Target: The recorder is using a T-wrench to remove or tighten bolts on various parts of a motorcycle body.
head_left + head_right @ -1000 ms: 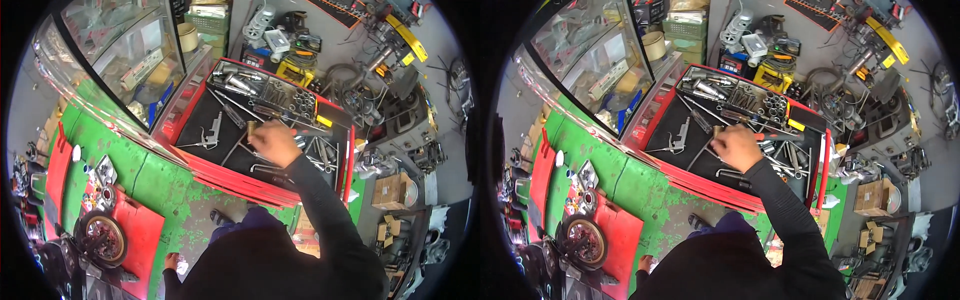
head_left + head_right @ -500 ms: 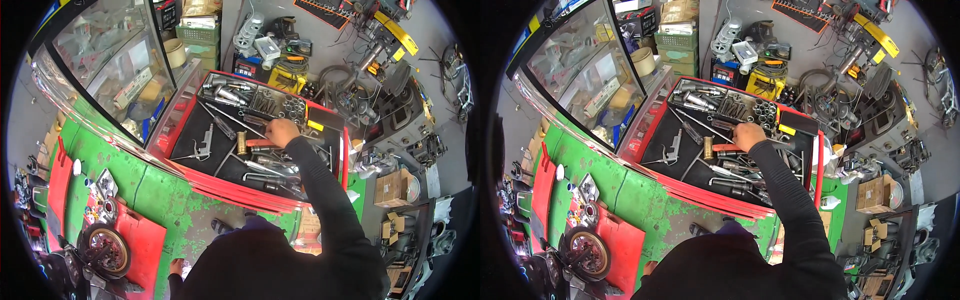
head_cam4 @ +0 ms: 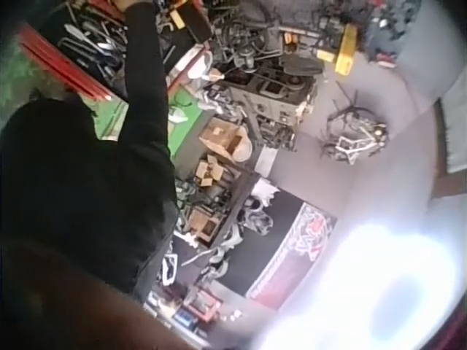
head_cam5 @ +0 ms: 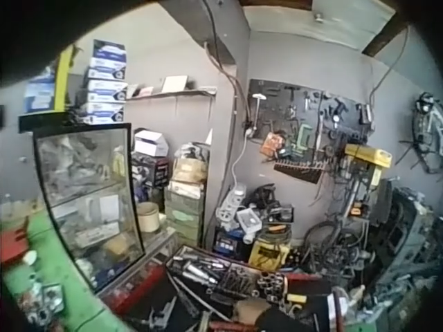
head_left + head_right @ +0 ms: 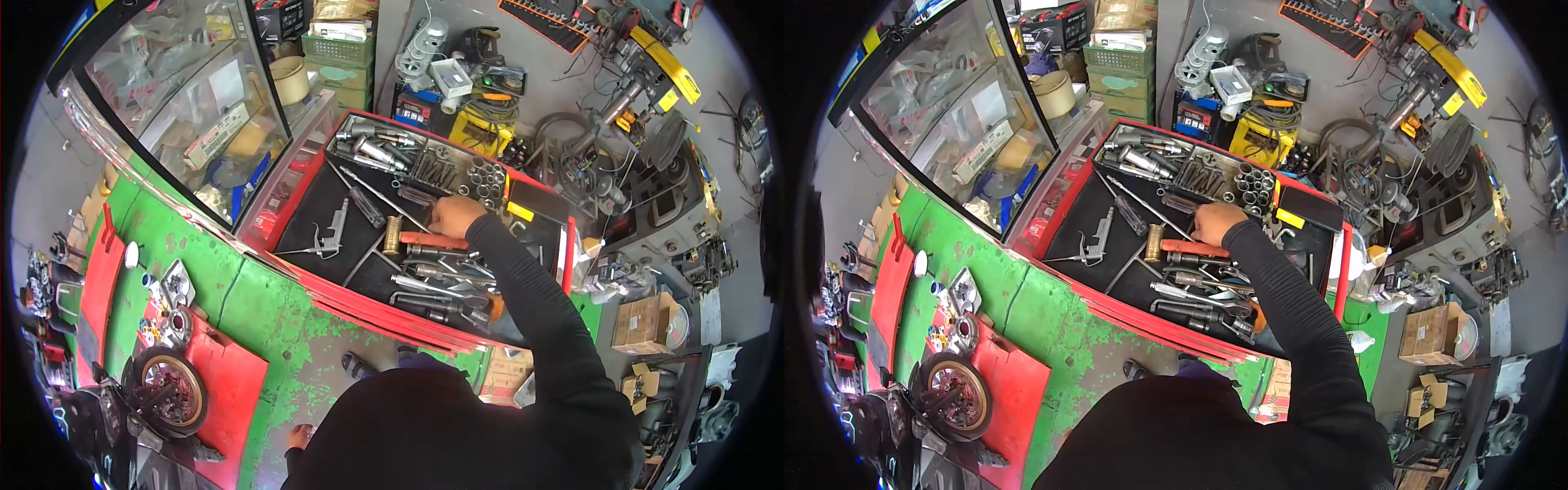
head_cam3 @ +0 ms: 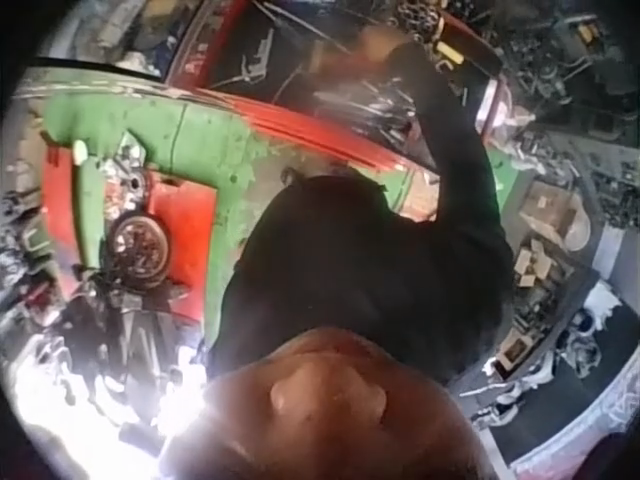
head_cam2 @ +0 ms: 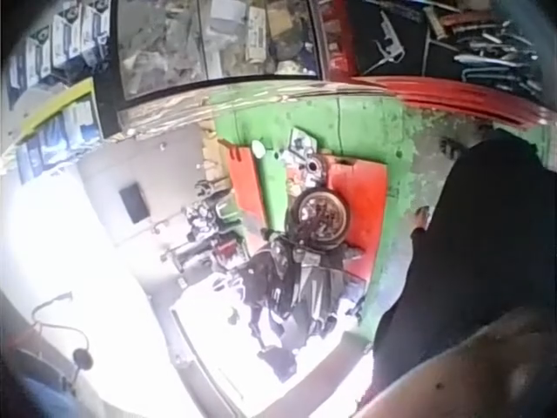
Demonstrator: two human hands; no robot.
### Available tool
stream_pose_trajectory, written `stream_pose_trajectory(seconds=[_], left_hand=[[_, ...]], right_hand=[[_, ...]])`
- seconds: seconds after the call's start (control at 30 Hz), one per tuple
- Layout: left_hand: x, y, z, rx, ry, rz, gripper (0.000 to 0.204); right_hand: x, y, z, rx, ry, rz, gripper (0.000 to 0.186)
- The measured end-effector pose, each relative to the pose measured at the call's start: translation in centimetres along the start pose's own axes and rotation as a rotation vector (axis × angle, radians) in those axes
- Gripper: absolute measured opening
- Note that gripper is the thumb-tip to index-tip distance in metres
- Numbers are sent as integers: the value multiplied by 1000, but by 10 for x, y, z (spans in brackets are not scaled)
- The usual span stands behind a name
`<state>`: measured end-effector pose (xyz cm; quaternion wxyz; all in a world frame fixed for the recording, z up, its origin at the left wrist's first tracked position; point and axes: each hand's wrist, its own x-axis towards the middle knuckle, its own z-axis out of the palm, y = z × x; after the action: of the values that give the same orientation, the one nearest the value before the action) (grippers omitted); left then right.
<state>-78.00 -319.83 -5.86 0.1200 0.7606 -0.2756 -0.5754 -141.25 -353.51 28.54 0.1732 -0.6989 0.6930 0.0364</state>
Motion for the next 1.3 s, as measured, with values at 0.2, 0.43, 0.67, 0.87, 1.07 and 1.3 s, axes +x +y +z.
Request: stream_pose_trajectory(seconds=[0.2, 0.43, 0.67, 0.87, 1.07, 1.3], left_hand=[[-7, -16, 1, -17, 10, -16, 26], [-1, 17, 8, -139, 31, 63, 27], [-5, 35, 5, -57, 21, 96, 27], [2, -4, 6, -59, 16, 15, 27], [8, -18, 7, 23, -41, -16, 28], [25, 8, 3, 13, -60, 67, 29]], right_hand=[[-2, -2, 13, -47, 156, -87, 18], [1, 1, 6, -353, 368, -531, 13], [12, 12, -5, -553, 415, -788, 10], [11, 5, -33, -633, 383, -822, 13], [-6, 13, -81, -674, 387, -719, 14], [-60, 36, -130, -668, 489, -456, 15]])
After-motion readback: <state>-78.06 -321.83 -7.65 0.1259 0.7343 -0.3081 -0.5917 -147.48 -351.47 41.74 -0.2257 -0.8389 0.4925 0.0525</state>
